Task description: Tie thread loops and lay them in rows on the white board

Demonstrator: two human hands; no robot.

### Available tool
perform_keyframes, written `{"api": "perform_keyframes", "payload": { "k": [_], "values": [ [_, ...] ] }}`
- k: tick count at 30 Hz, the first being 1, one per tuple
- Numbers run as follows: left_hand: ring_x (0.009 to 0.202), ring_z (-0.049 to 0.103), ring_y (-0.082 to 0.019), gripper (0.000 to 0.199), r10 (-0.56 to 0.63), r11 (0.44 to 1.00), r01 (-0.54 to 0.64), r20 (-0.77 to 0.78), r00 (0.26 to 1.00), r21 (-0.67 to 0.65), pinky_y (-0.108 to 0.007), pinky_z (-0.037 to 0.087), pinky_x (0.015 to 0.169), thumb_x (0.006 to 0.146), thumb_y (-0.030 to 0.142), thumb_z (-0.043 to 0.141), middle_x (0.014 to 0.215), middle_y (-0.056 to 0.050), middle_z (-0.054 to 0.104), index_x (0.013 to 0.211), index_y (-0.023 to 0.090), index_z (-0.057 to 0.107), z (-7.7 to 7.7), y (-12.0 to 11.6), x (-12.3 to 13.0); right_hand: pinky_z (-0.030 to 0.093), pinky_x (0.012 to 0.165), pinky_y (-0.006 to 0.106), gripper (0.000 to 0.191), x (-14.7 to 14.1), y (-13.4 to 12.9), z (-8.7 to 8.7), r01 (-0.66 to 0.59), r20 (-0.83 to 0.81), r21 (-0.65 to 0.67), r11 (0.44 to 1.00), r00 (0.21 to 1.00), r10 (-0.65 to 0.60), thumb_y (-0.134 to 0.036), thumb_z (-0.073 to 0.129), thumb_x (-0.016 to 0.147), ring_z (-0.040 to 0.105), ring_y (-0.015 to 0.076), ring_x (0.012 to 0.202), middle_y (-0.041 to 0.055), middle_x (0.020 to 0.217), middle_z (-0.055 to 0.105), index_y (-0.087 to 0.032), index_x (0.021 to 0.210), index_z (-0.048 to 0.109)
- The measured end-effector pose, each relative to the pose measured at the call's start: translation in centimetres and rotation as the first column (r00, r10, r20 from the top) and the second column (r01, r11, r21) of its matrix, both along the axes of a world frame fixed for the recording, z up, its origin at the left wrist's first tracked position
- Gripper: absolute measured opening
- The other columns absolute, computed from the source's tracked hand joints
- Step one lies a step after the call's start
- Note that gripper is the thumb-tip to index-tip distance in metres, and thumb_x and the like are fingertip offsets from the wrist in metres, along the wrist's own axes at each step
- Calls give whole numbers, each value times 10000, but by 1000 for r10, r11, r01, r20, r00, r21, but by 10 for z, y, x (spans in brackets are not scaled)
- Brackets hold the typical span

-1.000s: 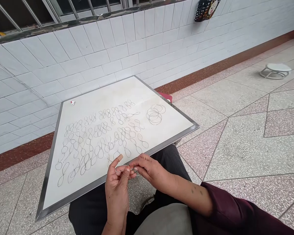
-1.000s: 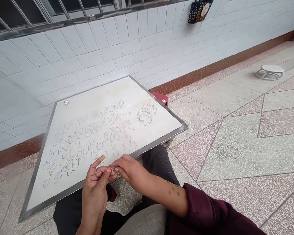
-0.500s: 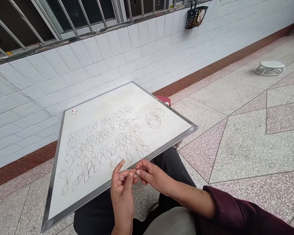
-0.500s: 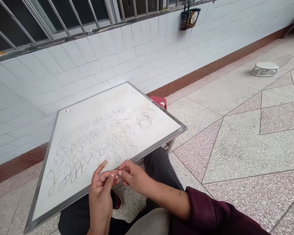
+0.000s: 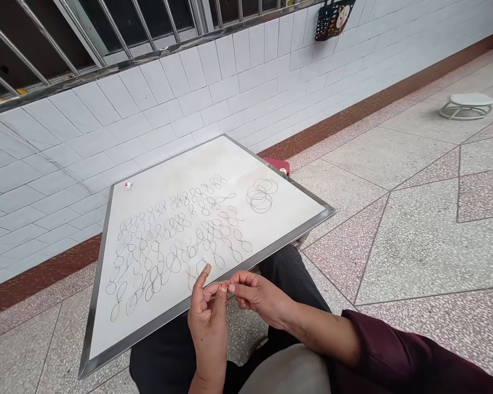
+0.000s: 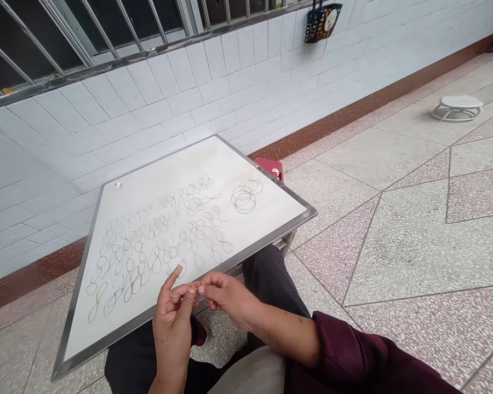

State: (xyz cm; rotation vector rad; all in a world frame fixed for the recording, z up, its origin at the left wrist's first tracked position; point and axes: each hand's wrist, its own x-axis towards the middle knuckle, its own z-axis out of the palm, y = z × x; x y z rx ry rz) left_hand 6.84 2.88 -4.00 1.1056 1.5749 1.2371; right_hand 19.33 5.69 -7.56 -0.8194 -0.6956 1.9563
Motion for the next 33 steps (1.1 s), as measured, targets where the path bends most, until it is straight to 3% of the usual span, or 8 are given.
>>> {"api": "perform_keyframes", "payload": {
  "k": [3, 8, 12, 22, 33],
  "values": [
    [896, 695, -215, 651, 17, 1000, -16, 59, 998, -22, -393, 506, 890, 824, 483, 709, 977, -35, 740, 1414, 311, 497, -6, 3, -2, 286, 590, 232, 419, 1, -1, 0, -4, -16, -2, 1000, 1000, 4, -488, 844, 683, 406, 71, 576, -34, 689, 586, -169, 797, 596],
    [1024, 675, -223, 728, 67, 998, -66, 299, 952, -13, -385, 489, 940, 771, 385, 792, 941, -40, 731, 1419, 280, 478, -16, 10, -3, 298, 598, 244, 392, -2, -1, -1, 16, -10, 63, 998, 1000, -15, -490, 816, 718, 408, 82, 590, -32, 707, 576, -182, 758, 577],
    [945, 656, -164, 690, 114, 991, -131, 409, 905, 12, -356, 472, 963, 733, 311, 832, 849, 9, 687, 1352, 267, 531, -15, 12, -1, 321, 609, 254, 394, -4, -1, -3, 60, 46, 136, 989, 997, -67, -507, 802, 724, 410, 84, 594, -46, 683, 521, -181, 763, 586],
    [883, 637, -143, 701, 73, 997, -80, 440, 895, -4, -331, 473, 928, 730, 284, 836, 801, 24, 665, 1361, 270, 529, -21, 13, -10, 355, 604, 256, 386, -8, 0, -8, 67, 61, 132, 989, 995, -76, -495, 806, 712, 472, 102, 632, -29, 708, 556, -174, 795, 609],
    [854, 666, -159, 658, 74, 997, -74, 424, 902, -16, -358, 491, 925, 737, 336, 822, 810, 7, 699, 1330, 229, 557, -18, 12, -10, 347, 648, 270, 335, -9, 0, -11, 89, 118, 251, 964, 985, -122, -494, 742, 790, 430, 114, 652, -30, 716, 532, -190, 828, 607]
  ]
}}
